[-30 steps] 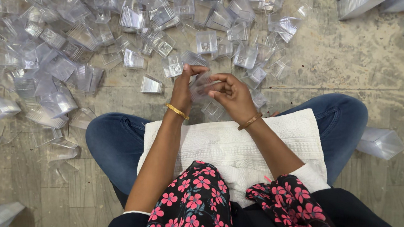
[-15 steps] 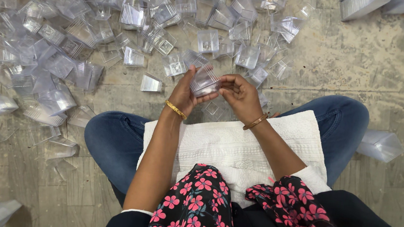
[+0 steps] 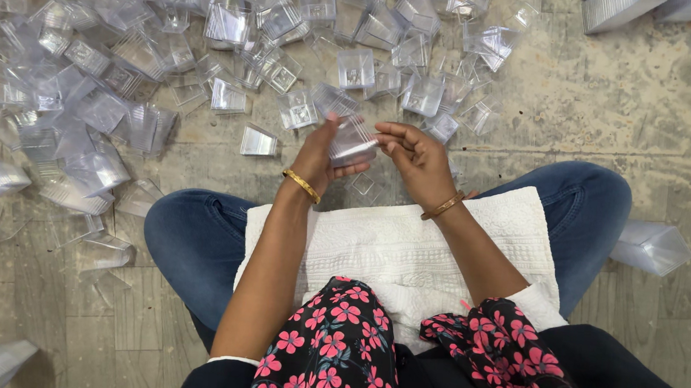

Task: The person sits on the floor among a large scatter of small clear plastic cups and stacks them one at a time into nested columns by hand, placing finished stacks aside near cartons.

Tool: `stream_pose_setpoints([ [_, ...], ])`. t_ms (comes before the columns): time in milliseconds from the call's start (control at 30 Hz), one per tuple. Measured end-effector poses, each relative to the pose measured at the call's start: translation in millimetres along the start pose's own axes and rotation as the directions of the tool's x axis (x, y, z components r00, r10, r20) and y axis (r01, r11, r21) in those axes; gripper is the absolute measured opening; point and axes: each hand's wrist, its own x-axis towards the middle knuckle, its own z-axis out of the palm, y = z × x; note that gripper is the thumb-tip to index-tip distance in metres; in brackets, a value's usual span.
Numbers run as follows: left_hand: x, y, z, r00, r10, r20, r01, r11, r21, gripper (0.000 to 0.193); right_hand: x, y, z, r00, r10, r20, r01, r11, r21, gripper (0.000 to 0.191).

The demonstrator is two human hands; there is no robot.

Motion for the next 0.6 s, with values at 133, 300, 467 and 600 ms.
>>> stream_pose_setpoints([
  [133, -7, 2, 3, 0.978, 0.171, 0.117, -0.19, 0.966, 0.176, 0.046, 3, 6, -1, 1.0, 0.028, 0.008, -0.027, 0.998, -0.055, 0.035],
  [300, -8, 2, 6, 0.926, 0.312, 0.215, -0.36, 0.901, 0.243, 0.067, 5, 16, -1, 0.998, 0.064, -0.026, -0.066, 0.994, -0.087, 0.036],
  [467, -3, -3, 6, 0.853, 0.449, 0.267, -0.522, 0.732, 0.437, 0.082, 4, 12, -2, 0.997, 0.059, 0.047, -0.059, 0.998, 0.014, 0.038],
  [600, 0, -8, 2, 0.82, 0.492, 0.292, -0.57, 0.664, 0.484, 0.068, 3, 4, -3, 0.994, 0.091, 0.06, -0.092, 0.996, -0.002, 0.038],
])
